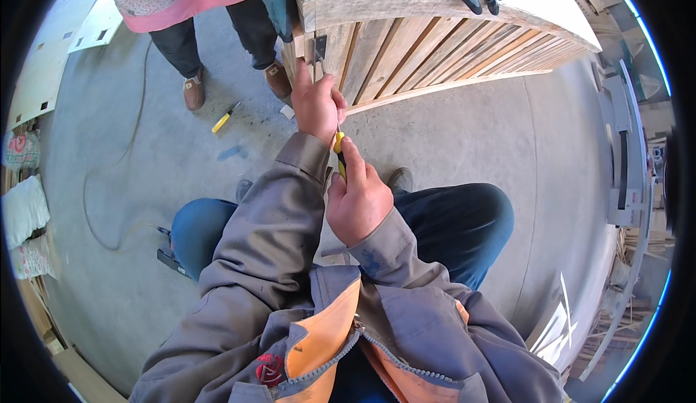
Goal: The person sits on a small stool and uses a screwdriver to fasten screws into a metal bracket attached to a wooden structure. Another person assists by holding the structure steady.
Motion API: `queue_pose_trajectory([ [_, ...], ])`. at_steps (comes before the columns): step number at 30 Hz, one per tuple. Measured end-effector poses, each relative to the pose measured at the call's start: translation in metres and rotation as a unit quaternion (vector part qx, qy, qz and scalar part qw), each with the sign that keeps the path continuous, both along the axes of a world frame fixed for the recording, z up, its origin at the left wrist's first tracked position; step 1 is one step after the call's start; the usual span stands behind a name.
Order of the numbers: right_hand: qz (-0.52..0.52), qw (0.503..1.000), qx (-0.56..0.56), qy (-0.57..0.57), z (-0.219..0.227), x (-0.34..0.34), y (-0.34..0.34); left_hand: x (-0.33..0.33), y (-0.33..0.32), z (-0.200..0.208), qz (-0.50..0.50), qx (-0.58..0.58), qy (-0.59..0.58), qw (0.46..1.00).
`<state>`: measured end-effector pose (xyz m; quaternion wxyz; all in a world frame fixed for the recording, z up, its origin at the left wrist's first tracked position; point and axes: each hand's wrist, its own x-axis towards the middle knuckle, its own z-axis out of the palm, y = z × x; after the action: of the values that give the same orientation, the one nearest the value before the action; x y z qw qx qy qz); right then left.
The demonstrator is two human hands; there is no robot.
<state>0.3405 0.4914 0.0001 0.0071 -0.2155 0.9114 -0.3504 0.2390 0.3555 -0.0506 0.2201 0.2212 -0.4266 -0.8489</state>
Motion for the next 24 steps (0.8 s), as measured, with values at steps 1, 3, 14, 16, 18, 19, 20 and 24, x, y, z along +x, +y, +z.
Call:
queue_pose_trajectory([
  [1,0.002,1.0,0.004,-0.01,0.0,0.001,-0.003,0.003,0.0,0.0,0.002,0.004,0.007,1.0],
  [3,0.005,1.0,-0.019,0.02,-0.013,0.0,-0.001,0.004,0.003,0.0,0.009,-0.005,0.008,1.0],
  [14,-0.029,0.929,-0.231,-0.289,0.001,-0.008,0.002,0.005,-0.001,0.014,0.009,-0.011,-0.044,0.999],
  [16,-0.037,0.867,-0.347,-0.356,-0.003,-0.006,0.001,0.003,-0.001,0.015,0.015,-0.016,-0.055,0.998],
  [18,-0.04,0.808,-0.408,-0.423,-0.002,-0.008,0.005,-0.001,0.0,0.015,0.023,-0.021,-0.056,0.998],
  [19,-0.045,0.782,-0.434,-0.444,-0.001,-0.009,0.005,-0.003,0.0,0.015,0.028,-0.024,-0.058,0.998],
  [20,-0.051,0.755,-0.459,-0.465,0.0,-0.01,0.005,-0.003,0.001,0.015,0.027,-0.025,-0.061,0.997],
  [24,-0.047,0.686,-0.523,-0.503,-0.005,-0.012,0.009,-0.003,0.0,0.017,0.019,-0.04,-0.071,0.997],
])
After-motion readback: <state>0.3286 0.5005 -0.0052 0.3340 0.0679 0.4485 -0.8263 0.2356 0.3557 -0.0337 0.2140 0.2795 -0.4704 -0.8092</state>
